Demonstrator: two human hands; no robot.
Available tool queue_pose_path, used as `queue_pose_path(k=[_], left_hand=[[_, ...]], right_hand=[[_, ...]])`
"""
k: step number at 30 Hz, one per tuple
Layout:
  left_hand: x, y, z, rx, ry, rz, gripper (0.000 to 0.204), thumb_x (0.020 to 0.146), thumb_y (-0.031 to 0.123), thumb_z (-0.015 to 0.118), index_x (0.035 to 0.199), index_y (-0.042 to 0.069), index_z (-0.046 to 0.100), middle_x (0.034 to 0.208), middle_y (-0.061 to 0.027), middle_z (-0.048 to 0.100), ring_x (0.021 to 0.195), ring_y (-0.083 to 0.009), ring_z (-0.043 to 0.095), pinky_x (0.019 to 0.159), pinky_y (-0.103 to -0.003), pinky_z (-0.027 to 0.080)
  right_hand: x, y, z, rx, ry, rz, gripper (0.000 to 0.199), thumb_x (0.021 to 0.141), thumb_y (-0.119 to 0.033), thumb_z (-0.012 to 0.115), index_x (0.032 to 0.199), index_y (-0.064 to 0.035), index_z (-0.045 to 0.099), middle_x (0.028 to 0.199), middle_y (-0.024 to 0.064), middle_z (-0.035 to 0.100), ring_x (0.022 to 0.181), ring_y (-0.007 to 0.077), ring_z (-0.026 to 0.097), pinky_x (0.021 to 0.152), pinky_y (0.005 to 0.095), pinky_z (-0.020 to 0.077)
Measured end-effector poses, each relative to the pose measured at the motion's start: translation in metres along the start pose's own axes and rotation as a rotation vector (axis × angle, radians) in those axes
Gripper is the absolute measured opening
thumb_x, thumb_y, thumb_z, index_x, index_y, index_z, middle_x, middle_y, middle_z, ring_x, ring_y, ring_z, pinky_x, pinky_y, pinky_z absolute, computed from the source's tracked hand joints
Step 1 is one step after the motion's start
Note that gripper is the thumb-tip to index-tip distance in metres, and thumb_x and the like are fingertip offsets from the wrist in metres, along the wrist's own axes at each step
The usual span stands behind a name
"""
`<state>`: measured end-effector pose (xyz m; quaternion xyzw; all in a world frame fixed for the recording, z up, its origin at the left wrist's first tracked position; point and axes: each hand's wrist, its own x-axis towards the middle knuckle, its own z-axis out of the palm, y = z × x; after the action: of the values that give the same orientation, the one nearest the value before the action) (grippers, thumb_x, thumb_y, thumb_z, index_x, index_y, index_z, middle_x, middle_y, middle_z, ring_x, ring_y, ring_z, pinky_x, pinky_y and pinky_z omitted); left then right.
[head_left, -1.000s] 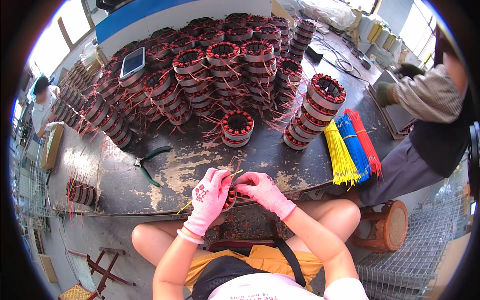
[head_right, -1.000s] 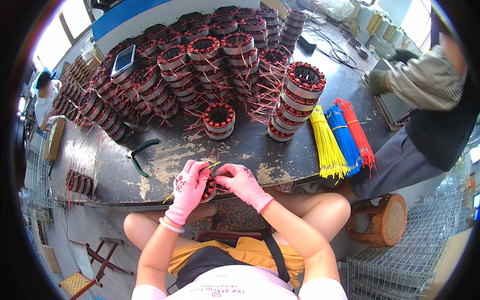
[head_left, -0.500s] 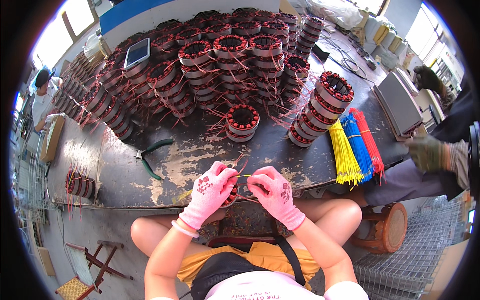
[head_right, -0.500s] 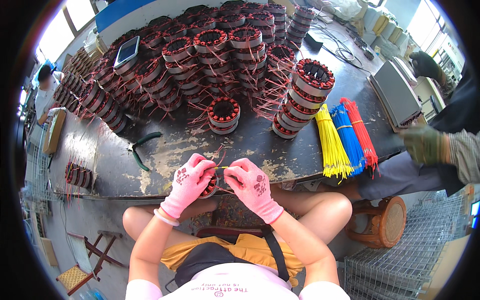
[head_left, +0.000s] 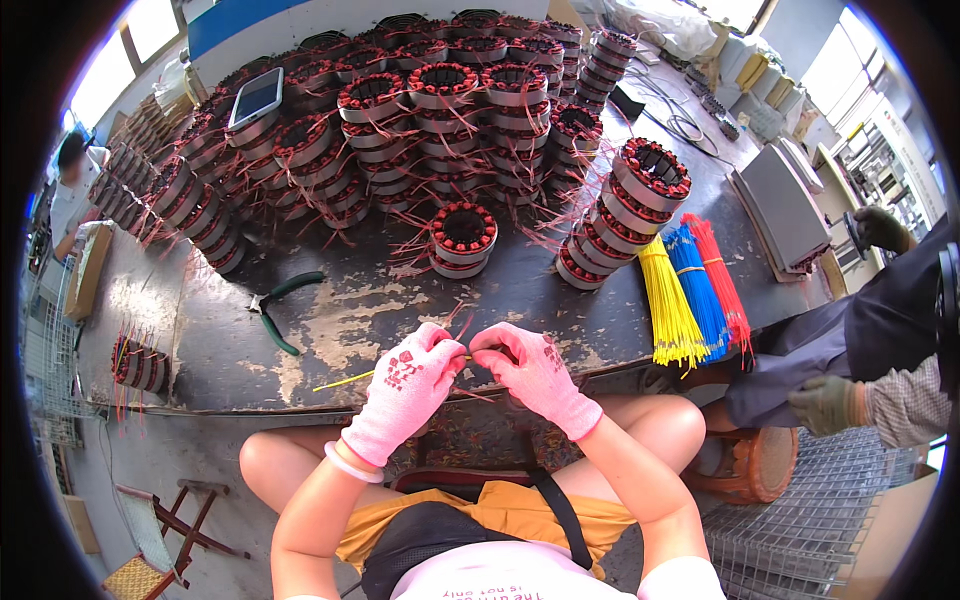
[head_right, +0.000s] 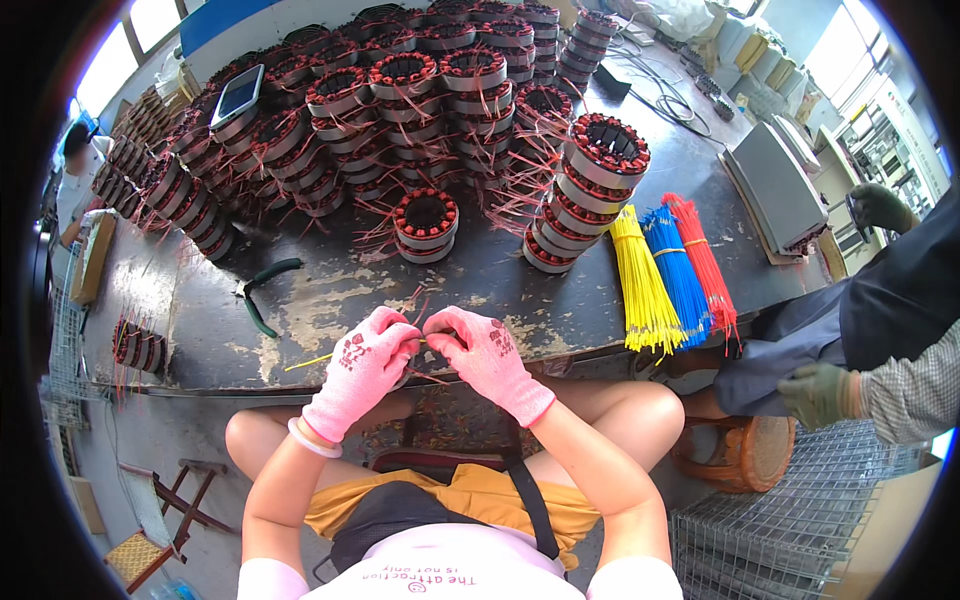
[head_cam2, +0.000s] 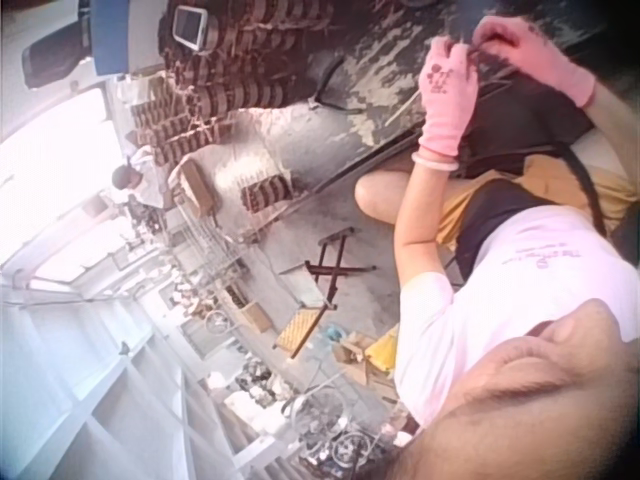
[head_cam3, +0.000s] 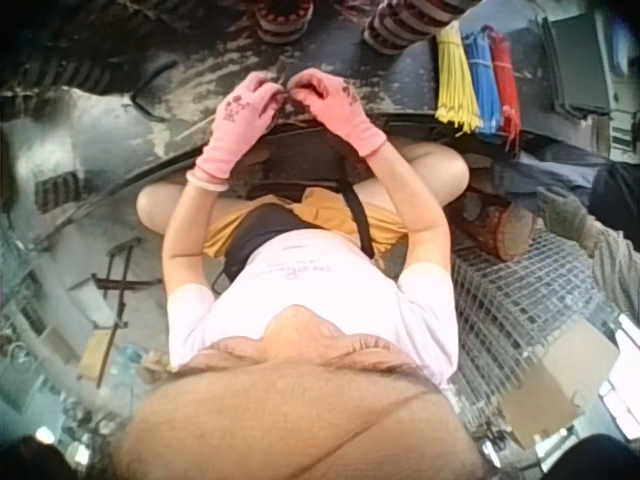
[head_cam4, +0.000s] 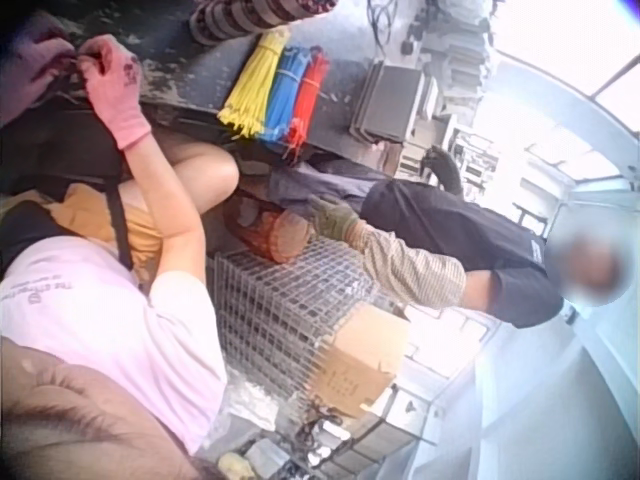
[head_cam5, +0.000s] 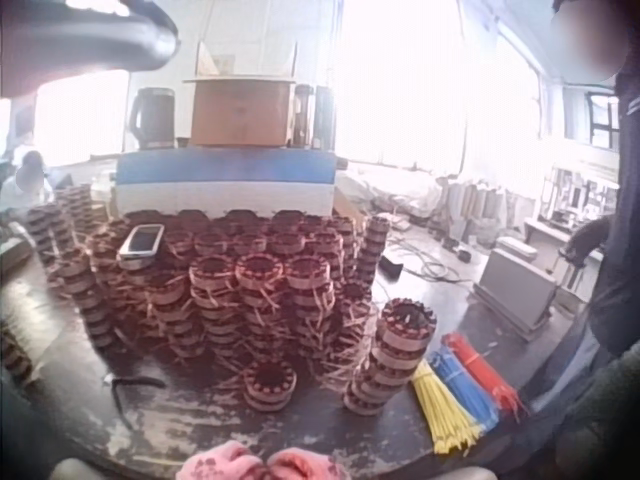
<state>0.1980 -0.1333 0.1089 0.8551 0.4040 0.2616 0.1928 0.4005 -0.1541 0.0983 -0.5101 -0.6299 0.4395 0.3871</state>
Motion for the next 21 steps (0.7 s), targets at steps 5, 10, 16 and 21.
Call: queue_pose_path(k=[5, 10, 16, 21], left_hand=[[0.001, 0.0, 0.003, -0.048, 0.016, -0.03, 0.013, 0.087, 0.013, 0.071, 0.098, 0.007, 0.069, 0.1, -0.0091, 0.064, 0.088, -0.0309, 0.065, 0.074, -0.039, 0.053], [-0.001, -0.008, 0.016, -0.066, 0.05, 0.008, 0.012, 0.084, 0.014, 0.074, 0.094, 0.007, 0.07, 0.096, -0.0076, 0.066, 0.088, -0.03, 0.066, 0.075, -0.039, 0.053], [-0.003, -0.012, 0.021, -0.07, 0.083, 0.024, 0.012, 0.082, 0.012, 0.074, 0.093, 0.007, 0.071, 0.096, -0.0068, 0.067, 0.089, -0.0297, 0.066, 0.075, -0.04, 0.054], [-0.002, -0.011, 0.021, -0.078, 0.065, 0.027, 0.013, 0.083, 0.015, 0.072, 0.094, 0.009, 0.068, 0.1, -0.0053, 0.066, 0.091, -0.0289, 0.065, 0.079, -0.04, 0.053]], right_hand=[[0.006, 0.001, -0.003, 0.087, -0.065, 0.115, 0.011, 0.095, -0.009, 0.065, 0.103, -0.0025, 0.065, 0.081, 0.0023, 0.065, 0.068, 0.0052, 0.054, 0.06, 0.0261, 0.0454], [0.017, 0.016, -0.002, 0.315, -0.11, 0.363, 0.019, 0.093, -0.017, 0.069, 0.104, -0.0009, 0.065, 0.084, 0.0015, 0.066, 0.067, 0.0054, 0.055, 0.06, 0.0253, 0.0462], [-0.001, -0.001, -0.011, -0.23, 0.064, 0.106, 0.036, 0.087, -0.024, 0.075, 0.116, -0.0046, 0.065, 0.102, 0.0101, 0.071, 0.068, 0.0173, 0.065, 0.068, 0.0318, 0.0534], [-0.011, 0.022, -0.001, -0.837, 0.148, -0.524, 0.049, 0.079, -0.021, 0.079, 0.125, -0.0106, 0.064, 0.121, 0.0062, 0.068, 0.079, 0.0235, 0.069, 0.07, 0.0356, 0.0557]])
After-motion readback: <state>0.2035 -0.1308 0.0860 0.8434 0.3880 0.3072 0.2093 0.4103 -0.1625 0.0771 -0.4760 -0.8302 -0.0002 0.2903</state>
